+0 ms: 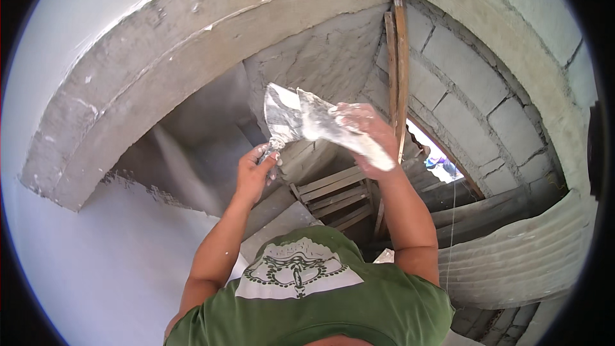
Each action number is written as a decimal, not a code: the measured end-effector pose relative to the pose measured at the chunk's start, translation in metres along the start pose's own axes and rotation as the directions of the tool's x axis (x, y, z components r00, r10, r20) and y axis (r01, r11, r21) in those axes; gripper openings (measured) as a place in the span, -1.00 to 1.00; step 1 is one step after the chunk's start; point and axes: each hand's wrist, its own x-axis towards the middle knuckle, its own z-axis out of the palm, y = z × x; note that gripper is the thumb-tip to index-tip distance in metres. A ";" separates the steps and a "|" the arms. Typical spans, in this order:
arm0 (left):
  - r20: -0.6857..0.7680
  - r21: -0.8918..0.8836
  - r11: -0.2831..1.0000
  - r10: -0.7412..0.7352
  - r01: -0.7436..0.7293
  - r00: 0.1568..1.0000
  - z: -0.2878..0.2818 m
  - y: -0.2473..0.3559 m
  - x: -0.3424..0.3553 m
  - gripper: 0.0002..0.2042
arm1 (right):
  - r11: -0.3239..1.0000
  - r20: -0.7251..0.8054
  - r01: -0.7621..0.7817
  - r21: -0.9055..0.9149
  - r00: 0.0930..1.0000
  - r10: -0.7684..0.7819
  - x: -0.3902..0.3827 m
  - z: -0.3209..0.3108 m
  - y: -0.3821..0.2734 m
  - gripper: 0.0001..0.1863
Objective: Applying plaster or putty to a wall and ceiling using a trowel and putty knife.
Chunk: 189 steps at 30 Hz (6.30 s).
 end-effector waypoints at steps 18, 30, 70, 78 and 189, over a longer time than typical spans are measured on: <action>0.367 -0.275 0.955 0.002 0.106 0.930 -0.018 0.029 -0.034 -0.79 | 0.690 -0.204 -0.617 0.379 0.672 0.712 -0.062 -0.032 0.082 -0.65; 0.296 -0.090 0.966 -0.208 0.244 0.932 -0.037 -0.012 0.005 -0.82 | -0.201 0.308 -0.236 0.951 0.641 0.703 -0.109 0.047 0.108 -0.52; 0.425 0.735 0.114 0.692 -0.669 0.584 -0.053 -0.005 0.045 -0.40 | -0.138 0.277 -0.293 0.946 0.511 0.814 -0.057 0.084 0.092 -0.49; 0.141 0.886 0.327 0.484 -0.328 0.864 -0.122 -0.077 0.031 -0.58 | 0.201 -0.029 -0.115 0.973 0.802 0.597 0.113 -0.011 0.090 -0.54; 0.083 -0.015 0.989 -0.149 0.150 0.985 -0.044 0.007 0.038 -0.83 | 0.981 -0.167 0.004 -0.196 0.985 -0.037 0.248 -0.035 0.040 -0.61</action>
